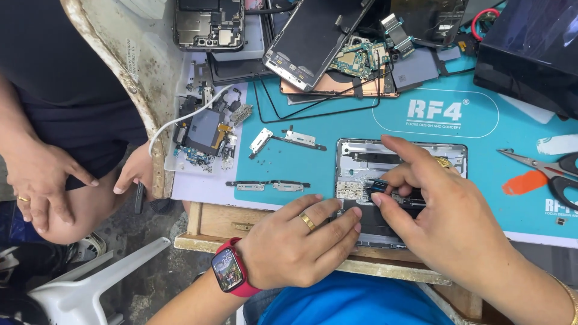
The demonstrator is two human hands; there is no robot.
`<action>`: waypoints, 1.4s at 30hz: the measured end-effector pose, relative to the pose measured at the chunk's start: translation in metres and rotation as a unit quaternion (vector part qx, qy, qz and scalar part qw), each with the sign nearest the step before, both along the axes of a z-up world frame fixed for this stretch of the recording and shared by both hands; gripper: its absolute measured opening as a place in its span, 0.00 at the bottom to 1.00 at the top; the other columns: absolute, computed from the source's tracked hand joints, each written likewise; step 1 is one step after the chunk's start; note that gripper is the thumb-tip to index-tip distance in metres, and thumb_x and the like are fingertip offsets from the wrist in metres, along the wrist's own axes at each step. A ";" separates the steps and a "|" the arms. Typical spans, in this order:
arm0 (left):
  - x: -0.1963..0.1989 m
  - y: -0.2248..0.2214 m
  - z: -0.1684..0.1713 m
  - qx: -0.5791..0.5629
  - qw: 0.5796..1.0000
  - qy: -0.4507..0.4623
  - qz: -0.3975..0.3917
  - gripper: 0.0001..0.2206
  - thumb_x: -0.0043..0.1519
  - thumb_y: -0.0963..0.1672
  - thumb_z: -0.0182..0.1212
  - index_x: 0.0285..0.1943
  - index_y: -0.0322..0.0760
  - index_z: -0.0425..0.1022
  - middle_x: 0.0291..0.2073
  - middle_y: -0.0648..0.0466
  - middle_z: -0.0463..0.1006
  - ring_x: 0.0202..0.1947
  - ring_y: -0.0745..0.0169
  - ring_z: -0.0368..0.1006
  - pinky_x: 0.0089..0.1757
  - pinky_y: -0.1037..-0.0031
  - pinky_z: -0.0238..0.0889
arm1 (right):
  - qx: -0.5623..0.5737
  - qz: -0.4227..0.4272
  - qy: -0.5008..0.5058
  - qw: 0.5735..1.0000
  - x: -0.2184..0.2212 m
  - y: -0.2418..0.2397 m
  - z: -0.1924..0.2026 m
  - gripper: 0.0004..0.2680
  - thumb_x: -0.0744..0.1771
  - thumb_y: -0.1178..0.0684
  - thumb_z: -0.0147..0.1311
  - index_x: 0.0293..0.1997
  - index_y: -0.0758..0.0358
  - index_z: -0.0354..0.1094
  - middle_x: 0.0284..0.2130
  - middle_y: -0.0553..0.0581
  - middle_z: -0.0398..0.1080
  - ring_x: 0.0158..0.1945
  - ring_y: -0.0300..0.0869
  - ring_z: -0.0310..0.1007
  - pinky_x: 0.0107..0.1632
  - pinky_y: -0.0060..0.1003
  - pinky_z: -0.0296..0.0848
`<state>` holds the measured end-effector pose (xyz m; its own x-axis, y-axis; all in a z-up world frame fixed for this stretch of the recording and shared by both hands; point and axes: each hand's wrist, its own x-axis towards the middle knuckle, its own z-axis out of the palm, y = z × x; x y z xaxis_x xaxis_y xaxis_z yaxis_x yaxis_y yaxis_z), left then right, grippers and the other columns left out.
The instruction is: Connecting internal ribbon cables and components during the repair of a mobile device
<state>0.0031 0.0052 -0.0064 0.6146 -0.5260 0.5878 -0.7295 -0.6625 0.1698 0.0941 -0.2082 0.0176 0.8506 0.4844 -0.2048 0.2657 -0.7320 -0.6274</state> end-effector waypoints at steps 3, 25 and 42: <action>0.000 0.000 0.000 -0.002 1.000 0.002 0.002 0.06 0.70 0.39 0.58 0.45 0.30 0.80 0.47 0.43 0.82 0.45 0.47 0.78 0.45 0.59 0.76 | 0.009 -0.014 -0.005 1.000 -0.003 0.001 -0.002 0.27 0.62 0.53 0.62 0.71 0.50 0.59 0.35 0.45 0.79 0.37 0.41 0.75 0.45 0.38 0.74; 0.017 -0.010 0.007 0.011 0.999 0.043 0.024 0.03 0.71 0.40 0.56 0.47 0.32 0.73 0.50 0.44 0.80 0.48 0.48 0.75 0.45 0.62 0.70 | 0.079 0.129 -0.140 0.979 -0.002 -0.054 -0.019 0.18 0.67 0.55 0.50 0.65 0.62 0.58 0.42 0.49 0.80 0.47 0.46 0.79 0.43 0.41 0.78; 0.016 -0.010 0.004 -0.062 0.995 0.083 0.000 0.09 0.73 0.41 0.46 0.42 0.27 0.68 0.47 0.36 0.77 0.47 0.38 0.75 0.48 0.56 0.75 | 0.072 0.280 -0.324 0.901 -0.014 -0.051 -0.035 0.31 0.65 0.44 0.67 0.71 0.61 0.50 0.57 0.53 0.71 0.56 0.49 0.71 0.56 0.53 0.71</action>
